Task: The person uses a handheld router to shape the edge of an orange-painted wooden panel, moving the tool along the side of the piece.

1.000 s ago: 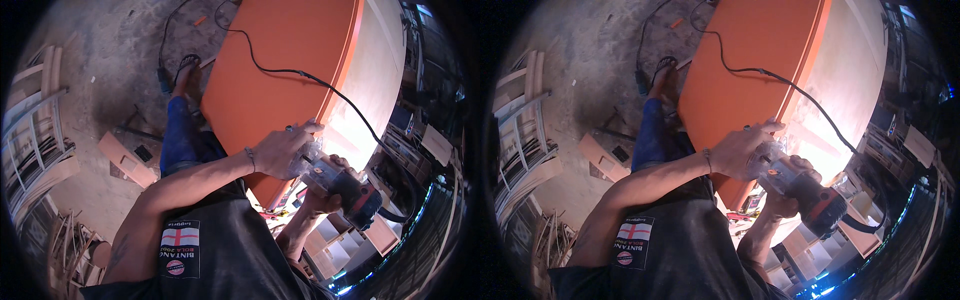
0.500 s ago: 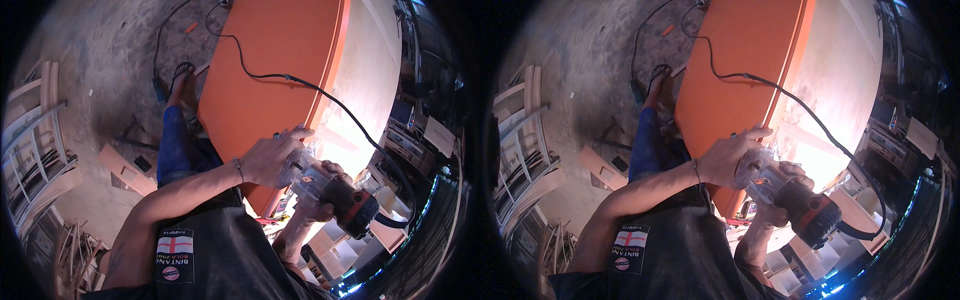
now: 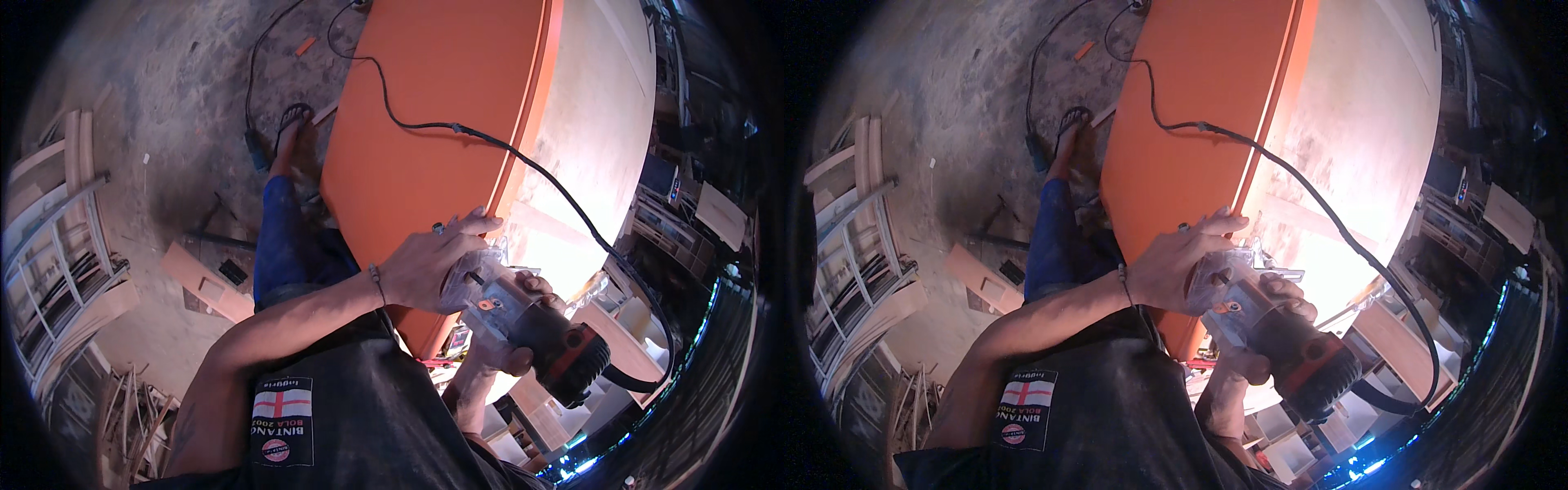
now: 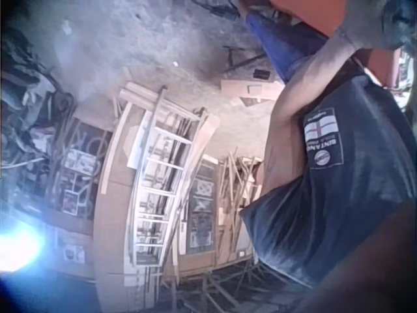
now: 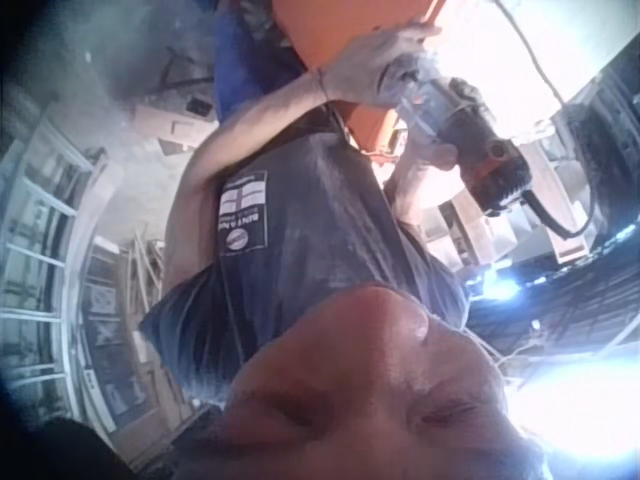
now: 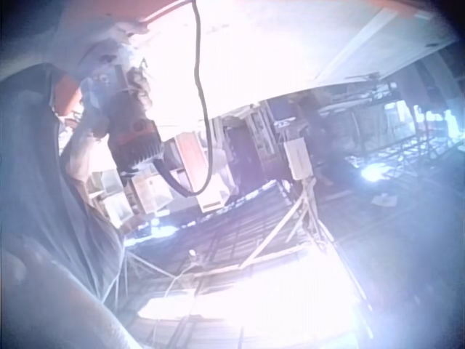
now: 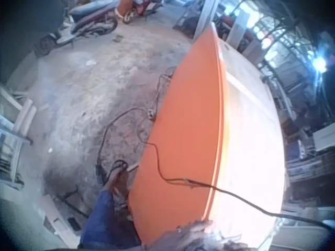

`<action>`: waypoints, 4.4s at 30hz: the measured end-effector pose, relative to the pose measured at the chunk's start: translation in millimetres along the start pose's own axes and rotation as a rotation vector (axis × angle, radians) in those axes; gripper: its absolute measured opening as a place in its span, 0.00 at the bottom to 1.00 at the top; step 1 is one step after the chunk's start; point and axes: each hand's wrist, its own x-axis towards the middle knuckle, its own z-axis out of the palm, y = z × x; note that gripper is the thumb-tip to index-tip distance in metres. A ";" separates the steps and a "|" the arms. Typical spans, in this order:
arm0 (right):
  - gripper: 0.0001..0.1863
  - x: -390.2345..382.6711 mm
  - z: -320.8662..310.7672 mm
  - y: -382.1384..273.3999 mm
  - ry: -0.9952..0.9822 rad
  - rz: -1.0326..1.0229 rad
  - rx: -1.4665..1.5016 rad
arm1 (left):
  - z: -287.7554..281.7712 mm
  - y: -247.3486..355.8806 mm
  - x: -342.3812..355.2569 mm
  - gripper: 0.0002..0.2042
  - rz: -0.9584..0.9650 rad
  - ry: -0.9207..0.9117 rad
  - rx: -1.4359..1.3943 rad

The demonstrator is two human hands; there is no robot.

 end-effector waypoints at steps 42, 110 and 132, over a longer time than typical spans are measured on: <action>0.45 3.0 5.5 -10.3 -0.003 0.036 -0.090 | -7.3 6.0 9.8 0.34 0.024 0.049 0.111; 0.26 -55.3 -59.4 118.7 0.398 0.437 0.746 | 5.4 0.1 3.0 0.46 0.020 -0.028 0.092; 0.27 -85.0 -46.1 109.1 0.483 0.534 0.441 | -13.1 14.1 9.3 0.41 -0.016 -0.030 0.026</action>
